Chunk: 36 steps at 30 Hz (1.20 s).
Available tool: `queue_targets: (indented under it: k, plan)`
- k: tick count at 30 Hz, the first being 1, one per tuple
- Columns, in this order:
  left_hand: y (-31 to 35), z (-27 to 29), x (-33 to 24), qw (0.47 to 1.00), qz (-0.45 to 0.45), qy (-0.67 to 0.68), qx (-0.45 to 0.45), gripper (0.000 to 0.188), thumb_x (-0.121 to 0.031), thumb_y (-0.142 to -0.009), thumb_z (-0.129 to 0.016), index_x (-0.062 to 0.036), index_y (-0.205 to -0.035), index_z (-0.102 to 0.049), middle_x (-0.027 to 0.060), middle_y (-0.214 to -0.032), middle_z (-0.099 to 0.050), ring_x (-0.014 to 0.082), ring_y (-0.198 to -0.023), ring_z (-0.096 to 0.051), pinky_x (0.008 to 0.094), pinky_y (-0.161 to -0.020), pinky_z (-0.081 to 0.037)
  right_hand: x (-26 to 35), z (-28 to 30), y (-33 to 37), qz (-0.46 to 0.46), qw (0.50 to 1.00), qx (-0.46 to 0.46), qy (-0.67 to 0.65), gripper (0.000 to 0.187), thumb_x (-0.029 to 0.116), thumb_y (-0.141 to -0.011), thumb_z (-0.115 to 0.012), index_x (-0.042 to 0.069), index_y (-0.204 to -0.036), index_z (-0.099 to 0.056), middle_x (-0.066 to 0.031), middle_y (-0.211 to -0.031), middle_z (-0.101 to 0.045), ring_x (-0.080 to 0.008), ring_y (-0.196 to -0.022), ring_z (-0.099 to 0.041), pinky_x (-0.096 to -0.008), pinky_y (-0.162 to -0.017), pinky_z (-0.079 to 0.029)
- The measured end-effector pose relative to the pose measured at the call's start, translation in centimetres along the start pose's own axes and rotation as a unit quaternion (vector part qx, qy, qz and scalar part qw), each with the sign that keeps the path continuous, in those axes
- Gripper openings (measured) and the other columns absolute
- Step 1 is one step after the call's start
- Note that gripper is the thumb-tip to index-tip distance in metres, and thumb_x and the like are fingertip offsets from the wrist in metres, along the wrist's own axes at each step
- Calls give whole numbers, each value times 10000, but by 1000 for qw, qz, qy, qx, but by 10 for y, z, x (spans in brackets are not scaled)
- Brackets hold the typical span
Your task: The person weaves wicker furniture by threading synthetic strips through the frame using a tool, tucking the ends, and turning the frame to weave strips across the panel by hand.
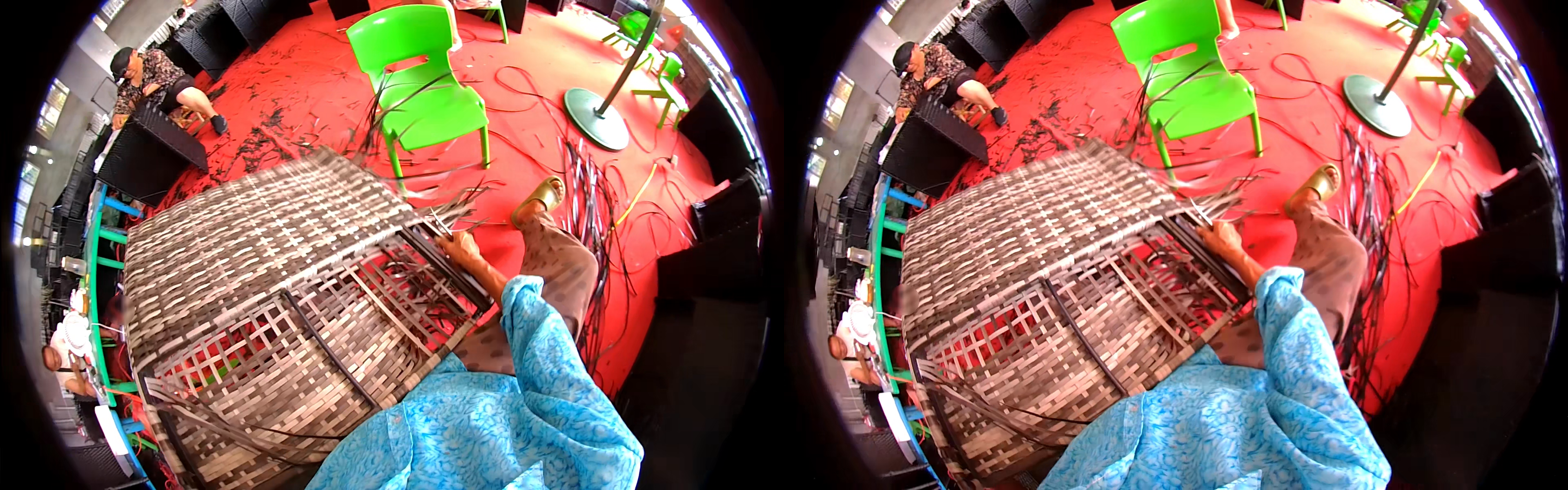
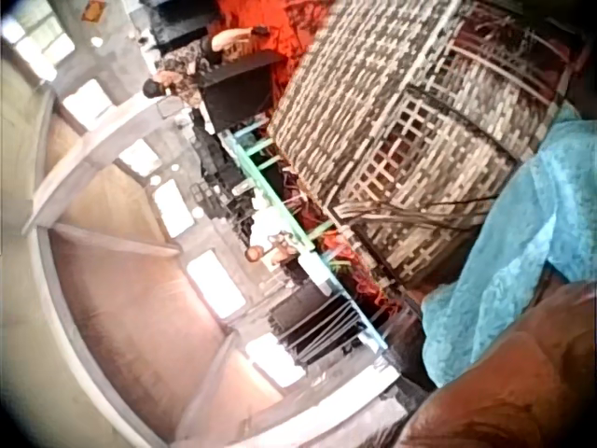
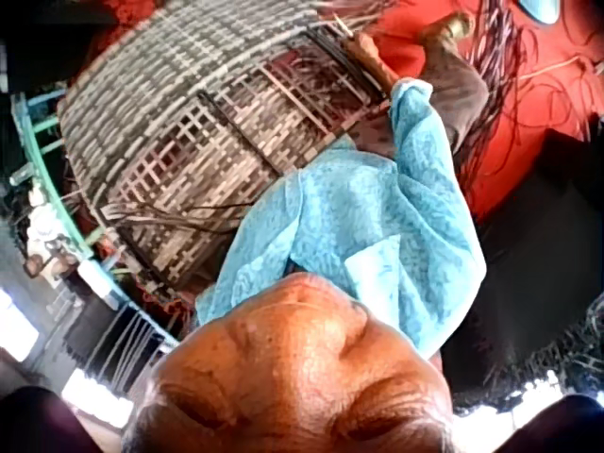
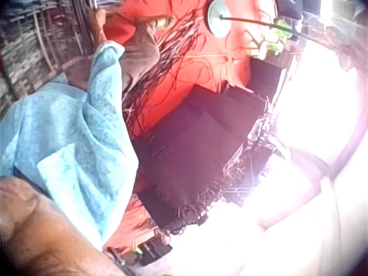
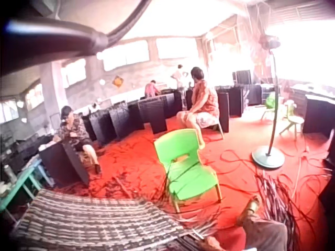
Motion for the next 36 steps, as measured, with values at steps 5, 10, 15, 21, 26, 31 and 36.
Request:
queue_targets:
  k: [5, 10, 15, 21, 26, 31, 36]
  plan:
    - [-9, -40, -74, 1000, -25, -10, 8, 363, -416, -906, -466, -80, -973, -585, -28, -807, -544, 37, -684, -501, 197, -612, -410, -20, -54, 10, -54, 979, 174, -87, 424, 432, -765, -585, 32, -880, -665, -193, -822, -644, -316, -830, -632, -398, -729, -476]
    - [-15, -49, -132, 998, -58, -27, 18, 364, -411, -907, -468, -75, -984, -586, -24, -824, -551, 40, -701, -507, 200, -629, -417, -18, -69, 16, -72, 965, 176, -178, 409, 429, -788, -561, 30, -711, -611, -105, -595, -582, -204, -576, -578, -345, -561, -444]
    - [-40, -92, -161, 994, -80, -30, 62, 364, -405, -907, -471, -71, -994, -586, -19, -842, -558, 43, -719, -514, 203, -646, -424, -72, -129, 6, -48, 933, 100, -343, 424, 465, -833, -469, 73, -735, -599, -74, -565, -557, -188, -531, -555, -336, -499, -413]
    - [-28, -162, -213, 982, -116, -22, 144, 365, -399, -908, -474, -66, -1006, -587, -14, -862, -567, 47, -740, -522, 207, -667, -433, -17, -58, 40, 190, 962, -190, -59, 361, 325, -921, -411, 23, -998, -593, -123, -838, -618, -276, -640, -580, -391, -575, -453]
    - [86, -273, -251, 921, -84, 9, 380, 365, -367, -880, -529, -52, -1064, -538, 14, -927, -578, 92, -817, -554, 250, -746, -453, 128, 49, 124, 75, 880, 60, -466, 457, 434, -909, -441, 58, -1156, -516, -15, -814, -576, -48, -559, -460, -191, -493, -399]
    - [131, -268, -257, 895, -94, 153, 408, 421, -395, -825, -606, -43, -1036, -514, 13, -872, -562, 97, -782, -528, 242, -713, -429, 249, 169, 235, 147, 810, 104, -558, 394, 346, -944, -412, 32, -1145, -538, -10, -871, -593, -27, -554, -378, -171, -479, -295]
    - [130, -232, -248, 885, -159, 208, 384, 485, -453, -782, -645, -54, -956, -432, 4, -837, -452, 77, -757, -413, 217, -666, -356, 313, 212, 332, 197, 784, 139, -572, 644, 539, -891, -380, -12, -1214, -461, -65, -965, -606, -48, -618, -456, -182, -520, -344]
Point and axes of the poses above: each hand's wrist, its own y-axis away from the middle knuckle, its own z-axis out of the back of the hand, x = y × z, the point moved 9 cm from there along -y, towards the middle knuckle
